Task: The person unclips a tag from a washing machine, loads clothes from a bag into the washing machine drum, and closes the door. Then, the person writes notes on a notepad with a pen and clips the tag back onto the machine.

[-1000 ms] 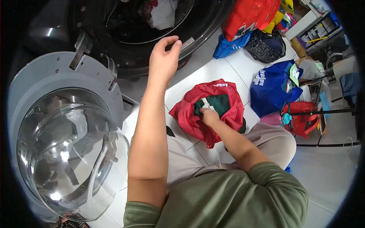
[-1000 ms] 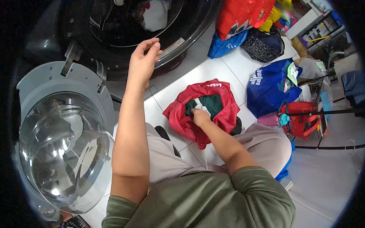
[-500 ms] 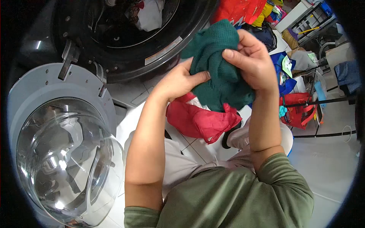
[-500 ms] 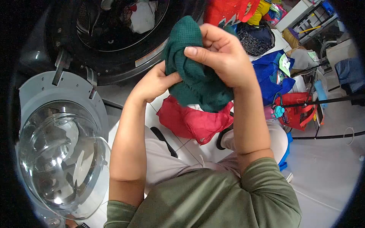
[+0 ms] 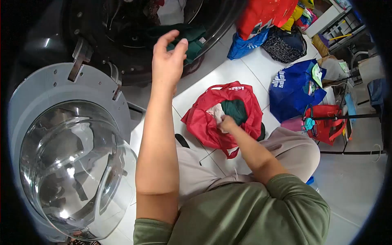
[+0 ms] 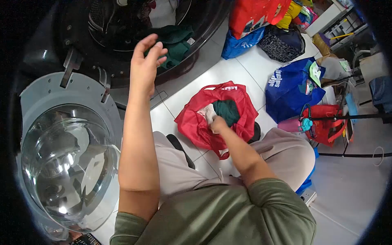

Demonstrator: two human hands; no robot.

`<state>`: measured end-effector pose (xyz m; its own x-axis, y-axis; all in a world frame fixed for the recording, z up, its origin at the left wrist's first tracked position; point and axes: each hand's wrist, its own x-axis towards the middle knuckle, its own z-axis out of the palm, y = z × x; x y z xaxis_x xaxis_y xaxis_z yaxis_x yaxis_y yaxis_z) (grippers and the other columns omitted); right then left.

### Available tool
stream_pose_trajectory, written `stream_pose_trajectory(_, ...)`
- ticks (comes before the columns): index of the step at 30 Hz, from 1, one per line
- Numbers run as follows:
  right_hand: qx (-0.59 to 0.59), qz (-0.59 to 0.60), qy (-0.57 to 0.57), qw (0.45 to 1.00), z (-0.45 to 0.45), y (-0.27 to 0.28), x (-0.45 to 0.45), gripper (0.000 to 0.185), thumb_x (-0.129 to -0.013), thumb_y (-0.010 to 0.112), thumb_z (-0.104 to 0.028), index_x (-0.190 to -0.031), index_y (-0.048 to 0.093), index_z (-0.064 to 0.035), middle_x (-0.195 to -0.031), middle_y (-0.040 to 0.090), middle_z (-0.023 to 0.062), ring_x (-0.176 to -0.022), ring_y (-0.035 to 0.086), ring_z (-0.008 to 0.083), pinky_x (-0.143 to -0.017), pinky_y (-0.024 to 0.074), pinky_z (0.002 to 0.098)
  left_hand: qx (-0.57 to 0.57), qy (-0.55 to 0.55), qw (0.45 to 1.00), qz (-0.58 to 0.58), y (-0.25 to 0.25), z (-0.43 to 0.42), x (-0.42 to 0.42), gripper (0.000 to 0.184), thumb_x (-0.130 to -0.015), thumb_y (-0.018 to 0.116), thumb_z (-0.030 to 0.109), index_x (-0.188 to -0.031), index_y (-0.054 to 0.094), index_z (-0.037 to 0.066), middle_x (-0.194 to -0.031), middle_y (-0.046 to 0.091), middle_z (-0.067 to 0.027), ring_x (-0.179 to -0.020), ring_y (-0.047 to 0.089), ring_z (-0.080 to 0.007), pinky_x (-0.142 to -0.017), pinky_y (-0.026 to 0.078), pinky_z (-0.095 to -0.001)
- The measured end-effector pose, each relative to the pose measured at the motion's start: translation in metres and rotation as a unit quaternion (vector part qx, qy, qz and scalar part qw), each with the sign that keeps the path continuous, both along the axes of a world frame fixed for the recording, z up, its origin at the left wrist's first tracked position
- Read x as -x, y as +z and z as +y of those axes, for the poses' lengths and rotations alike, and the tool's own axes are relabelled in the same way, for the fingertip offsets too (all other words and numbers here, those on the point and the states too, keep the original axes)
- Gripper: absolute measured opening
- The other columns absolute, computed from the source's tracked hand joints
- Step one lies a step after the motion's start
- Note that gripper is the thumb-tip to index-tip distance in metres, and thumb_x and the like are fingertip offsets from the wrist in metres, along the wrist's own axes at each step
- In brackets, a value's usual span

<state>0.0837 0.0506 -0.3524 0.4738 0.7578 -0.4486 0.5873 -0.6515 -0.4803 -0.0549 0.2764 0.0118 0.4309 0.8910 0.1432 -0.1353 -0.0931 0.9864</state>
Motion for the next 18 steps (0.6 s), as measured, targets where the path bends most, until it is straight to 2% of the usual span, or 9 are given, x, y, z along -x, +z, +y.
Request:
stream_pose_trajectory(1,-0.009,0.058,0.042,0.997,0.005,0.03,-0.016,0.027,-0.081,0.07,-0.03,-0.096,0.071,-0.0069,-0.098,0.069,0.0224,-0.091,0.067,0.0368,-0.08,0.052,0.0433,-0.006,0.003,0.999,0.038,-0.003,0.001,0.0,0.039,-0.09,0.066,0.024,-0.123,0.059,0.003,-0.116,0.058,-0.008,-0.099,0.061,-0.0162,-0.084,0.048,-0.0293)
stream_pose_trajectory(3,-0.053,0.159,0.03,0.985,0.027,0.108,-0.05,0.022,-0.078,0.074,-0.022,-0.087,0.067,-0.0038,-0.081,0.068,0.0127,-0.072,0.064,0.0226,-0.068,0.0508,0.0371,0.001,-0.051,0.997,0.051,-0.001,0.001,0.0,0.039,-0.09,0.066,0.024,-0.122,0.06,0.003,-0.113,0.06,-0.0068,-0.098,0.061,-0.0151,-0.083,0.048,-0.0283)
stream_pose_trajectory(5,-0.233,0.162,0.083,0.955,0.04,0.207,-0.068,0.017,-0.082,0.071,-0.016,-0.08,0.062,-0.0025,-0.069,0.059,0.0031,-0.068,0.053,0.0118,-0.065,0.0447,0.0317,-0.008,-0.108,0.992,0.066,-0.001,-0.002,0.002,0.039,-0.089,0.068,0.026,-0.122,0.061,0.005,-0.11,0.062,-0.0062,-0.098,0.06,-0.0133,-0.082,0.047,-0.0271)
stream_pose_trajectory(7,-0.241,0.143,0.135,0.95,0.046,0.323,-0.072,0.019,-0.088,0.069,-0.017,-0.082,0.061,-0.0007,-0.071,0.052,-0.0045,-0.069,0.046,0.0063,-0.064,0.0421,0.0261,-0.03,-0.191,0.974,0.118,0.002,-0.01,0.005,0.051,-0.087,0.07,0.03,-0.13,0.055,0.008,-0.121,0.059,-0.0098,-0.102,0.059,-0.0153,-0.087,0.047,-0.0296)
stream_pose_trajectory(8,-0.342,0.122,0.051,0.93,0.048,0.348,-0.069,0.019,-0.088,0.069,-0.018,-0.083,0.061,-0.0007,-0.07,0.052,-0.003,-0.068,0.046,0.0064,-0.063,0.0413,0.0255,-0.06,-0.227,0.961,0.149,-0.003,-0.012,0.004,0.055,-0.087,0.071,0.032,-0.134,0.052,0.009,-0.124,0.057,-0.0113,-0.103,0.059,-0.0163,-0.089,0.047,-0.0309)
stream_pose_trajectory(10,-0.499,-0.018,-0.086,0.862,0.06,0.376,-0.075,0.017,-0.089,0.067,-0.016,-0.089,0.063,0.0013,-0.072,0.055,0.0005,-0.07,0.05,0.0073,-0.064,0.0436,0.027,-0.103,-0.255,0.938,0.212,-0.004,-0.014,0.005,0.072,-0.083,0.075,0.036,-0.142,0.043,0.01,-0.133,0.051,-0.0188,-0.113,0.057,-0.024,-0.097,0.044,-0.0347)
stream_pose_trajectory(12,-0.386,-0.269,0.053,0.881,0.057,0.38,-0.086,0.016,-0.089,0.066,-0.013,-0.091,0.064,0.0022,-0.079,0.061,0.0011,-0.074,0.056,0.008,-0.065,0.0457,0.026,-0.09,-0.24,0.942,0.217,-0.001,-0.016,0.005,0.08,-0.08,0.078,0.037,-0.145,0.039,0.011,-0.135,0.05,-0.0209,-0.12,0.053,-0.0283,-0.1,0.043,-0.0377)
stream_pose_trajectory(15,-0.474,0.196,0.086,0.854,0.064,0.425,-0.05,0.015,-0.09,0.065,-0.011,-0.095,0.064,0.0027,-0.088,0.065,0.0028,-0.08,0.061,0.0097,-0.07,0.0493,0.0258,-0.137,-0.171,0.962,0.161,0.003,-0.03,0.003,0.086,-0.076,0.081,0.036,-0.145,0.037,0.009,-0.134,0.05,-0.0205,-0.125,0.048,-0.0285,-0.102,0.041,-0.0386)
stream_pose_trajectory(18,-0.585,0.468,0.142,0.647,0.081,0.454,-0.025,0.019,-0.094,0.063,-0.015,-0.106,0.063,0.0,-0.097,0.068,0.0073,-0.09,0.066,0.0163,-0.082,0.0537,0.0327,-0.168,-0.289,0.926,0.174,-0.022,-0.034,-0.014,0.09,-0.072,0.084,0.034,-0.143,0.037,0.007,-0.136,0.049,-0.0179,-0.129,0.043,-0.0264,-0.103,0.04,-0.0372)
